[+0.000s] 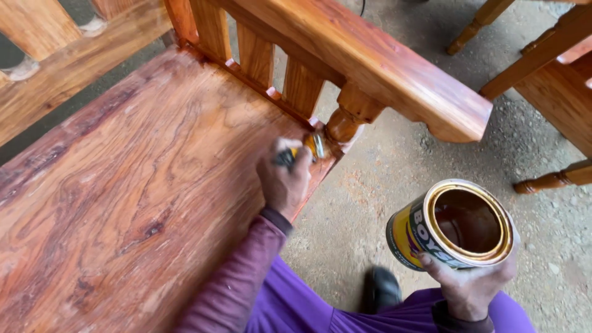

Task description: The person applies a brown varnish to a wooden bench using a paintbrush. They dip the brush into a can of varnish and coat the bench's legs, armrests, and slats, working from one side to the other.

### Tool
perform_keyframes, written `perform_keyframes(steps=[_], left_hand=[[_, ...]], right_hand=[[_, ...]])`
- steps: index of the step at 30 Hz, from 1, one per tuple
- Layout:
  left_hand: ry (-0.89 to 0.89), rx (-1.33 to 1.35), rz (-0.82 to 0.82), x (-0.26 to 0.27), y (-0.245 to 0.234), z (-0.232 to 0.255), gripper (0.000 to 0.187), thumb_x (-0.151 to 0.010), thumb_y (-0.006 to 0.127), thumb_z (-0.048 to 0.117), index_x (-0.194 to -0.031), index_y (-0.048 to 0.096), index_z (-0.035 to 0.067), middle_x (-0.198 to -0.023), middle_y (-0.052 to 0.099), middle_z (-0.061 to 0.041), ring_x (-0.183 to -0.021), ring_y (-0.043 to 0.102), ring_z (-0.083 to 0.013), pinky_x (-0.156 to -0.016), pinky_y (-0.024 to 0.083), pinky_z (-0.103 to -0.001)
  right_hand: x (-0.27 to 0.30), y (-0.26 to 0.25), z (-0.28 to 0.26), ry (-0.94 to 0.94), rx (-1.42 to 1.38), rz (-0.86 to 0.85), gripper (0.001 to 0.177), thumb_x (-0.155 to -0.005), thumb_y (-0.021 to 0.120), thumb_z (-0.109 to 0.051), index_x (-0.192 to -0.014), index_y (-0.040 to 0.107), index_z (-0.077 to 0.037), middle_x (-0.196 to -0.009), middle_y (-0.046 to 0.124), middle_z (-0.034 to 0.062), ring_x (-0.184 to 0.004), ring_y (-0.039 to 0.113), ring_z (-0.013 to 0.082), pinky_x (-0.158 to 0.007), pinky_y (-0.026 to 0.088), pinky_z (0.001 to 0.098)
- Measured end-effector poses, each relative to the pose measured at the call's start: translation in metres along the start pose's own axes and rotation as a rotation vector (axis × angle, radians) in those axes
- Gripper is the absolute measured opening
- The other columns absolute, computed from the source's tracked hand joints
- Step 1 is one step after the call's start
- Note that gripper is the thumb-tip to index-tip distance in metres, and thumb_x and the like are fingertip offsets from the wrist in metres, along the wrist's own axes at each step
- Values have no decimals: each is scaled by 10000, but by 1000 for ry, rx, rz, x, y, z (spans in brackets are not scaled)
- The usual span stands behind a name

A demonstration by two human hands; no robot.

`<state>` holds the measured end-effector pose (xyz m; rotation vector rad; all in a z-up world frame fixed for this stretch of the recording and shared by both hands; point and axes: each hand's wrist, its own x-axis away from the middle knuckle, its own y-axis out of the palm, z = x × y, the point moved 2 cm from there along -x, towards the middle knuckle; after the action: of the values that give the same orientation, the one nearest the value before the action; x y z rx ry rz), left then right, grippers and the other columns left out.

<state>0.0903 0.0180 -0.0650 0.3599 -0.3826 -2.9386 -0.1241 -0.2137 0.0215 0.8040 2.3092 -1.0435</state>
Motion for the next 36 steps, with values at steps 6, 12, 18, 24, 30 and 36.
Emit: perform_keyframes(steps=[6,12,18,24,30,36], left_hand=[[-50,-27,174,31,0,6,126,-908,682,100,-987,670,3,-772,704,-87,-518,668,-93,-395,544,-240],[-63,65,387,45,24,-7,189,-897,678,77,-1074,700,14,-797,691,-80,-501,603,-89,-410,502,-238],[-11,-106,278,86,73,-22,149,-947,690,185,-993,686,43,-732,694,-45,-509,644,-69,-385,560,-231],[141,-101,375,83,64,-6,183,-953,692,181,-1030,684,15,-726,693,-52,-518,650,-93,-432,551,-236],[20,7,292,68,66,-13,198,-928,675,140,-1030,677,-30,-719,688,-66,-498,635,-118,-399,535,-261],[14,50,369,74,55,-23,228,-946,647,125,-1080,673,-59,-683,651,-83,-495,617,-133,-409,533,-282]], right_hand=[[-21,2,40,-28,-46,-23,1032,-678,938,-414,-1463,455,50,-1347,630,133,-1253,646,214,-1127,528,341],[-58,16,97,-76,-139,-72,1049,-697,960,-439,-1471,447,49,-1388,623,140,-1300,639,223,-1173,518,352],[-83,32,122,-67,-307,-80,1043,-691,952,-465,-1463,452,26,-1354,608,118,-1277,619,217,-1198,504,371],[-76,26,163,-28,-177,-50,1048,-624,935,-362,-1452,449,58,-1347,627,175,-1262,642,280,-1142,523,404],[-83,17,155,-30,-342,-66,1066,-682,948,-438,-1456,419,70,-1359,632,176,-1285,654,260,-1155,544,371],[-87,21,150,-33,-392,-109,1118,-646,936,-436,-1488,406,73,-1354,634,193,-1269,661,276,-1166,548,404]])
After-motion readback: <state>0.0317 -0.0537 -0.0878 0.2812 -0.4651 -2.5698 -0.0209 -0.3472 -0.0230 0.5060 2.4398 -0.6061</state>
